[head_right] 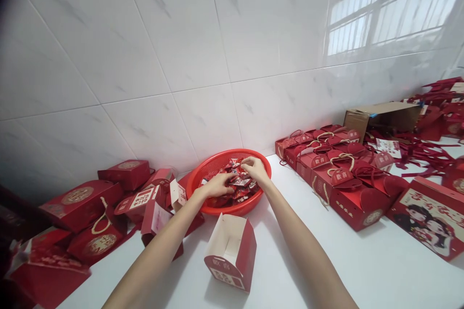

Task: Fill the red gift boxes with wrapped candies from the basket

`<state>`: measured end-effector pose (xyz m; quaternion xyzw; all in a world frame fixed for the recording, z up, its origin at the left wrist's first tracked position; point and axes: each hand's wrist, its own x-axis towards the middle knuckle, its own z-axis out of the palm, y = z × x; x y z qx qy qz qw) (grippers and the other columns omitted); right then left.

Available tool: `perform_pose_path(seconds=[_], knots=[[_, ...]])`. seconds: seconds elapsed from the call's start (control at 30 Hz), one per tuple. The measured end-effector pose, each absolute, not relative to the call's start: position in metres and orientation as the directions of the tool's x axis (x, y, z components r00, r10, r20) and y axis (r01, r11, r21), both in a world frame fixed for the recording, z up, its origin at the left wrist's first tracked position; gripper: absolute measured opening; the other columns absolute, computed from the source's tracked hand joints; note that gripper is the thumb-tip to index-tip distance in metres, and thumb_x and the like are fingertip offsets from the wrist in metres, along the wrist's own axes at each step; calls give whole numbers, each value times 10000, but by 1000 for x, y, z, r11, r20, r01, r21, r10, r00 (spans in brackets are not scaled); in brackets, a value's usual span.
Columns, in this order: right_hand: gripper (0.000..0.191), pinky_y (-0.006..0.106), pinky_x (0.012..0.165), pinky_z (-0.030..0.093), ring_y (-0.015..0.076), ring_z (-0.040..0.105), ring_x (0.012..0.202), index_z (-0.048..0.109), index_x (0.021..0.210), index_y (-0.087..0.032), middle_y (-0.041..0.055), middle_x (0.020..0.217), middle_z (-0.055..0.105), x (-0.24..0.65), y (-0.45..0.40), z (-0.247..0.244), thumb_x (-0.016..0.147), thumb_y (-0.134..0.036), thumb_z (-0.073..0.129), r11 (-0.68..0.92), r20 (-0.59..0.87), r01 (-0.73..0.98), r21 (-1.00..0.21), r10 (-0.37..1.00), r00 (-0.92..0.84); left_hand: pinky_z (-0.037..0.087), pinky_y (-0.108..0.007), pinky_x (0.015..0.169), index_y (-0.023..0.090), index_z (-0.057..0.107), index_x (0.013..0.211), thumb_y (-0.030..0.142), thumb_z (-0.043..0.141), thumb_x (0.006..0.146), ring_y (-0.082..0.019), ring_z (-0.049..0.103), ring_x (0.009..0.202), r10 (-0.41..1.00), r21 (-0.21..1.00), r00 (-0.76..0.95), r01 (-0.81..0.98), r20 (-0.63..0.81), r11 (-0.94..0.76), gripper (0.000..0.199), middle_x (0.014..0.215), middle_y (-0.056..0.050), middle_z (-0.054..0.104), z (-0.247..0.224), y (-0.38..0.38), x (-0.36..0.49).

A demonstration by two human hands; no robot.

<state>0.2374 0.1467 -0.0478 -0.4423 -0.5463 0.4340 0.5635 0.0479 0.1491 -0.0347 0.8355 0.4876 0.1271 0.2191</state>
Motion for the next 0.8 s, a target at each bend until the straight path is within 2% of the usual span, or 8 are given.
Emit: perform_pose_path(seconds=[0.13, 0.2, 0.3, 0.43, 0.57, 0.67, 0.8], knots=[[131, 263, 589, 488, 179, 644, 682, 703, 802, -190, 29, 745, 718, 237, 150, -54, 678, -231, 695, 219, 214, 94, -971, 975, -58, 415, -436, 1100, 202, 633, 1310, 210, 607, 815, -324, 581, 1267, 899, 611, 421, 684, 116, -399, 496, 1352, -108, 647, -39, 154, 43], [110, 275, 627, 489, 187, 642, 710, 716, 781, -181, 39, 762, 723, 236, 150, -54, 701, -252, 694, 228, 216, 130, -965, 971, -99, 464, -399, 1056, 180, 631, 1296, 202, 544, 859, -286, 617, 1224, 900, 683, 405, 613, 161, -398, 446, 1322, -108, 666, -42, 155, 42], [127, 297, 688, 492, 195, 639, 741, 727, 748, -171, 42, 767, 723, 236, 148, -54, 701, -287, 710, 245, 219, 171, -954, 963, -156, 538, -360, 956, 148, 628, 1273, 195, 504, 886, -248, 682, 1106, 903, 769, 382, 511, 199, -385, 410, 1237, -114, 710, -47, 157, 40], [214, 310, 702, 500, 206, 641, 759, 741, 812, -175, 31, 806, 726, 238, 145, -52, 607, -235, 746, 263, 221, 171, -950, 948, -228, 545, -375, 953, 171, 579, 1340, 209, 529, 892, -242, 685, 1096, 924, 826, 297, 436, 243, -357, 452, 1290, -117, 680, -53, 159, 36], [239, 327, 750, 506, 214, 650, 815, 725, 829, -183, 45, 871, 730, 241, 142, -48, 595, -230, 709, 250, 249, 40, -967, 968, -38, 497, -409, 1032, 193, 498, 1428, 209, 592, 870, -266, 640, 1189, 957, 862, 108, 416, 269, -289, 566, 1388, -129, 612, -56, 163, 33], [253, 324, 749, 501, 211, 646, 830, 681, 814, -197, 38, 883, 722, 242, 141, -46, 575, -270, 725, 219, 211, -62, -974, 970, 117, 445, -404, 1095, 203, 458, 1460, 211, 665, 833, -279, 559, 1307, 962, 886, -28, 399, 271, -238, 660, 1485, -125, 525, -56, 164, 33], [314, 297, 661, 477, 187, 612, 729, 590, 762, -216, -6, 765, 668, 242, 142, -48, 524, -310, 772, 179, 157, -175, -968, 979, 133, 421, -419, 1114, 212, 393, 1504, 241, 692, 828, -287, 497, 1370, 968, 883, -74, 429, 242, -188, 740, 1509, -135, 495, -53, 161, 32]])
